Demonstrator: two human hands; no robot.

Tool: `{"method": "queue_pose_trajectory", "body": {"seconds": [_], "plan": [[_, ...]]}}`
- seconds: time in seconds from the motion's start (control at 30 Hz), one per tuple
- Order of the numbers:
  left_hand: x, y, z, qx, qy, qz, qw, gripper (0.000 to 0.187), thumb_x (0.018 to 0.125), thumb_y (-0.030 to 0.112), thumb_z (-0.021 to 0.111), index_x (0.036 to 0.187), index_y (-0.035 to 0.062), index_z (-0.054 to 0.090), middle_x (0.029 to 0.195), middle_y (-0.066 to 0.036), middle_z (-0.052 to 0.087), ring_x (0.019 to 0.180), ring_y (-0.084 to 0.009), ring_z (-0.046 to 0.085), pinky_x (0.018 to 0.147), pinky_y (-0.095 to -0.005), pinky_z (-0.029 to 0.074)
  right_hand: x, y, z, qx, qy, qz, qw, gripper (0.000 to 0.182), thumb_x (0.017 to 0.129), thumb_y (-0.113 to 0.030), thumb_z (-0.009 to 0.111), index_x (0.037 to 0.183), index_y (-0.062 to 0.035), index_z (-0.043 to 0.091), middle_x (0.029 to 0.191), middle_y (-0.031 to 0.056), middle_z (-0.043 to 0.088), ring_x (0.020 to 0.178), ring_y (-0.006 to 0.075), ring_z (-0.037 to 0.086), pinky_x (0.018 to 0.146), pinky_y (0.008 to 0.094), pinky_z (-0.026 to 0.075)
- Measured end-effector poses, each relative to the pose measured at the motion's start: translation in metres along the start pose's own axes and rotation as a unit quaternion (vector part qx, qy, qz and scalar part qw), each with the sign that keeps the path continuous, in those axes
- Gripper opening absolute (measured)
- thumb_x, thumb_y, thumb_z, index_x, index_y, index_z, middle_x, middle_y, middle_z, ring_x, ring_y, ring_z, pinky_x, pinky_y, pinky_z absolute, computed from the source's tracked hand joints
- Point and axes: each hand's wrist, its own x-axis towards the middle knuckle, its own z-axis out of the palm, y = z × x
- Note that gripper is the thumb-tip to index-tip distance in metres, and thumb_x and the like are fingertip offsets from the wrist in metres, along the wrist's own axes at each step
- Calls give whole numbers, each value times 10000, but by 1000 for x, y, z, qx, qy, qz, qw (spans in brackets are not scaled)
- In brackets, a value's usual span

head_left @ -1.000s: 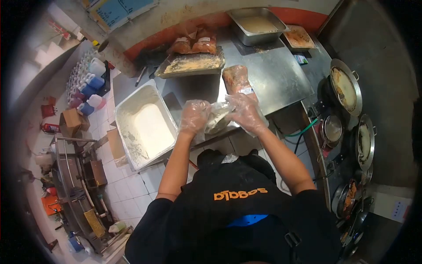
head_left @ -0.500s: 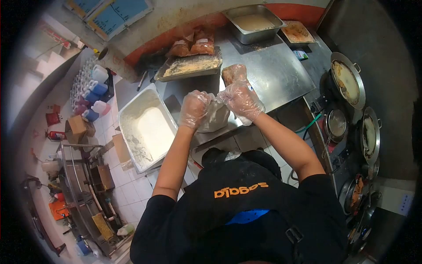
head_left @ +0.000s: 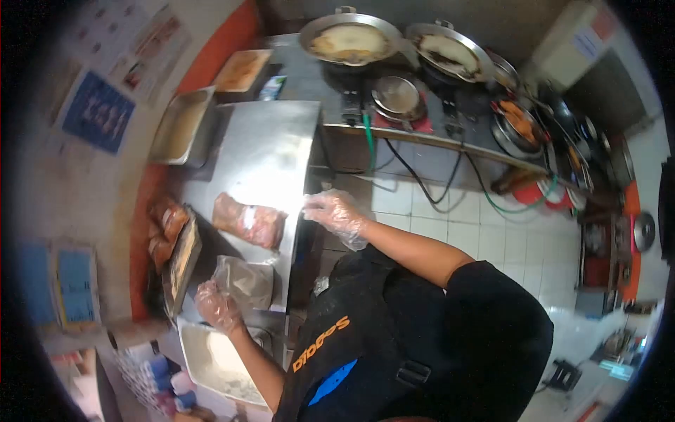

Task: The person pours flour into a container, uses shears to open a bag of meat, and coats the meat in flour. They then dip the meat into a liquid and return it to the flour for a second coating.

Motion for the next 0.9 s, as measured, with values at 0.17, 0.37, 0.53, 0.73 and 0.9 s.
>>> {"method": "queue_pose_trajectory", "body": {"seconds": [0.17, 0.37, 0.53, 0.73, 0.9], "plan": [[8, 0, -8, 7, -30, 103, 994, 245, 865, 170, 491, 760, 3, 636, 774, -206, 611, 750, -355, 593, 654, -446, 448, -84, 88, -43, 112, 174, 130, 970, 345, 793, -205, 694, 1086, -23, 681, 1071, 124, 698, 988, 230, 663, 903, 336, 497], [9, -120, 79, 83, -265, -13, 961, 319, 924, 210, 426, 1048, -1, 631, 1011, -187, 655, 902, -355, 621, 800, -407, 491, -171, 125, -75, 89, 265, 320, 905, 311, 811, -206, 673, 1072, -37, 692, 1028, 132, 709, 907, 192, 680, 841, 305, 509], [-2, -90, 37, -1, -62, 215, 975, 449, 897, 256, 525, 1253, -18, 538, 1167, -163, 623, 1034, -337, 579, 914, -428, 446, -220, 140, -102, 171, 233, 463, 838, 347, 827, -176, 650, 1118, 12, 655, 1063, 136, 695, 924, 189, 658, 817, 314, 509], [-26, -2, 29, 18, -31, 188, 981, 443, 904, 257, 516, 1250, -20, 537, 1151, -161, 627, 1025, -329, 583, 911, -417, 449, -363, 319, -135, -312, 77, 310, 895, 255, 861, -279, 550, 911, -74, 694, 918, 97, 690, 851, 245, 643, 745, 413, 511], [-70, 113, 39, 17, -27, 190, 981, 439, 909, 258, 508, 1247, -21, 537, 1137, -158, 630, 1018, -323, 586, 908, -409, 451, -532, 483, -177, -88, 288, 468, 831, 256, 858, -256, 533, 973, -78, 677, 1014, 120, 676, 939, 304, 637, 847, 444, 495]]}}
